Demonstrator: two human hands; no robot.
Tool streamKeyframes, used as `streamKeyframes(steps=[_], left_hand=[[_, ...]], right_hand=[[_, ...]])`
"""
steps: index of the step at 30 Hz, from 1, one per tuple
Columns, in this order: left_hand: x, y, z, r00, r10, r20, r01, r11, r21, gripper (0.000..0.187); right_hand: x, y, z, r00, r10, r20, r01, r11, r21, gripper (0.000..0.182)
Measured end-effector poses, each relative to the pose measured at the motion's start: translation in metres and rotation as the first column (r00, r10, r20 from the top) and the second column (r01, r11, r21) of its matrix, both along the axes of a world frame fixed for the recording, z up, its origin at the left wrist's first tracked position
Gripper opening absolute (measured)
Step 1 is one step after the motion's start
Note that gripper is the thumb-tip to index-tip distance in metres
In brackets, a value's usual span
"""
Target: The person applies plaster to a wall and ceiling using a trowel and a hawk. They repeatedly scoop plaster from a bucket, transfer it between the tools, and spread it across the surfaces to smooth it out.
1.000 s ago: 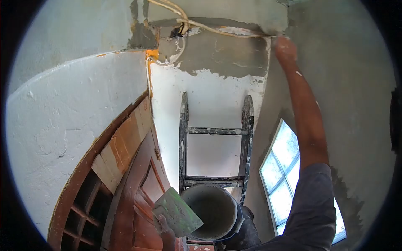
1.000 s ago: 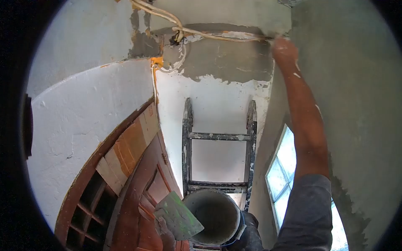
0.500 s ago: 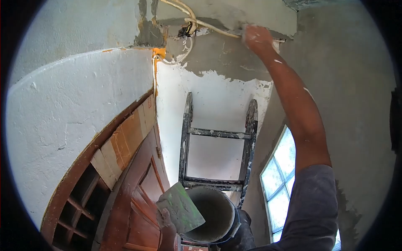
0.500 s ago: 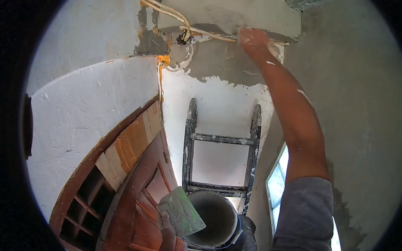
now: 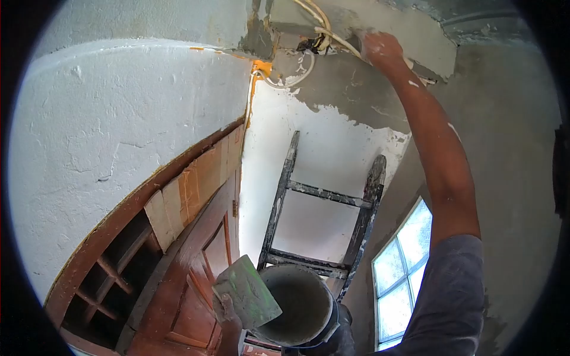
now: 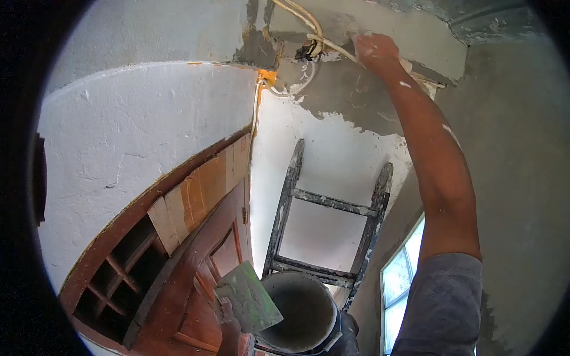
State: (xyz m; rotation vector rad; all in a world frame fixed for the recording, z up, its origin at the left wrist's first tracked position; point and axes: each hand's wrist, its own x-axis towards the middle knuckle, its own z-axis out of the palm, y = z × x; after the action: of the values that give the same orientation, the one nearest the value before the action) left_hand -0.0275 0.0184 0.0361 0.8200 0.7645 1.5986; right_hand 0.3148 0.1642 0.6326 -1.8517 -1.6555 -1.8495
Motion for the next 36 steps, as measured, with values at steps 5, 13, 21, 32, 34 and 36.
streamKeyframes(steps=[5, 13, 21, 32, 34, 36], left_hand=[[0.012, -0.006, 0.01, 1.0, -0.012, 0.025, 0.013, 1.0, -0.017, 0.056], [0.036, 0.002, 0.01, 0.996, -0.078, -0.054, 0.076, 0.997, -0.032, 0.055], [0.012, -0.003, 0.008, 0.988, -0.106, -0.113, 0.105, 0.994, -0.022, 0.057], [0.006, 0.002, 0.003, 0.996, -0.064, -0.057, 0.066, 0.998, 0.024, 0.053], [0.006, -0.003, 0.004, 0.997, -0.044, -0.057, 0.044, 0.999, -0.008, 0.054], [0.004, -0.01, -0.002, 0.999, -0.026, -0.029, 0.024, 0.998, -0.066, 0.056]], right_hand=[[0.01, 0.02, 0.027, 0.982, -0.008, 0.19, 0.011, 1.0, -0.014, 0.027], [0.021, 0.004, 0.008, 1.0, 0.015, 0.003, -0.015, 1.0, 0.022, 0.027], [0.159, -0.083, -0.027, 0.969, -0.013, -0.245, 0.095, 0.941, 0.326, 0.024], [0.073, -0.025, -0.003, 0.992, -0.007, 0.124, 0.007, 1.0, 0.001, 0.033], [0.083, 0.025, 0.032, 0.99, 0.124, 0.069, -0.124, 0.992, -0.005, 0.038], [0.066, 0.046, 0.04, 0.991, 0.122, 0.054, -0.121, 0.992, -0.023, 0.042]])
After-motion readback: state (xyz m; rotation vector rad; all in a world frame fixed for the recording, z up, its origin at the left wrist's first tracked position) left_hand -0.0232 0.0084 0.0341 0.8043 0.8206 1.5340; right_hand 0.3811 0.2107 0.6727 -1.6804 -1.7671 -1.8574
